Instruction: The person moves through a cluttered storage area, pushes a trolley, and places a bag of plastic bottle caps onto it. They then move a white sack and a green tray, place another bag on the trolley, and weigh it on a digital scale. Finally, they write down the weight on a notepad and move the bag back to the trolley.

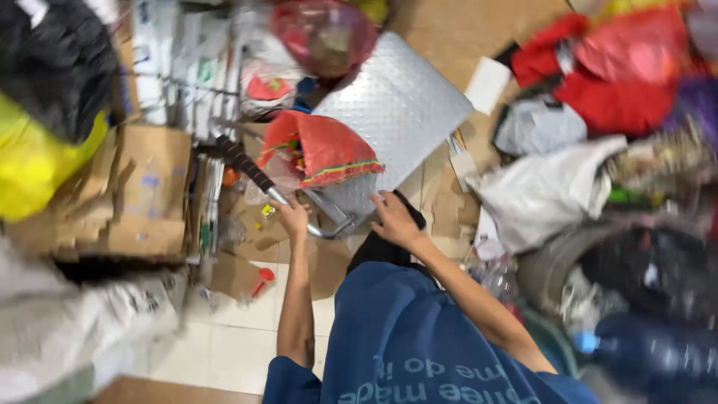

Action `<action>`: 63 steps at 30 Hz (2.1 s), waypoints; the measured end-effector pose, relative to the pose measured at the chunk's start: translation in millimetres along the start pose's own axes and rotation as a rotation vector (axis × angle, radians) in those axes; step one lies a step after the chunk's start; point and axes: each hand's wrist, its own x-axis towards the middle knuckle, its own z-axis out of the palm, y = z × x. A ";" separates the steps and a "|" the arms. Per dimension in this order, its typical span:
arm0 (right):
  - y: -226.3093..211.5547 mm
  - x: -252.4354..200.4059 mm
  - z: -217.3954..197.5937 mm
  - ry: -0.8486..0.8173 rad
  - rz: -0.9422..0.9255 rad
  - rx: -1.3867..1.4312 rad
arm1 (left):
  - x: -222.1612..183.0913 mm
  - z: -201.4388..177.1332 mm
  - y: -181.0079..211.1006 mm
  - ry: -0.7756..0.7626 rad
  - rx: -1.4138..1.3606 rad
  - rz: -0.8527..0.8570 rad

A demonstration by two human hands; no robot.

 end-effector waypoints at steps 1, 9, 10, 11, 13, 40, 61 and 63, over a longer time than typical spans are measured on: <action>-9.0 -6.6 15.2 0.028 0.048 0.008 | 23.5 6.1 -21.7 -0.044 0.033 0.009; -85.5 -6.6 94.0 0.188 0.054 -0.036 | 65.7 63.7 -116.3 -0.267 0.508 0.408; -82.8 -6.0 94.5 0.210 0.067 -0.043 | 61.0 65.1 -112.9 -0.286 0.509 0.427; -82.1 -7.5 97.4 0.249 0.166 -0.122 | 55.3 62.1 -113.4 -0.413 0.516 0.511; -62.3 -4.5 102.2 0.301 0.276 -0.211 | 35.6 44.2 -84.9 -0.557 0.515 0.605; 76.2 25.9 -39.8 0.363 0.842 -0.505 | 170.6 148.7 112.4 -0.961 0.615 1.539; 258.1 233.9 -231.3 0.371 0.772 -0.423 | 221.4 410.4 320.3 -0.806 1.003 1.338; 271.2 255.1 -251.3 0.389 0.770 -0.402 | 227.3 436.3 341.2 -0.802 0.987 1.335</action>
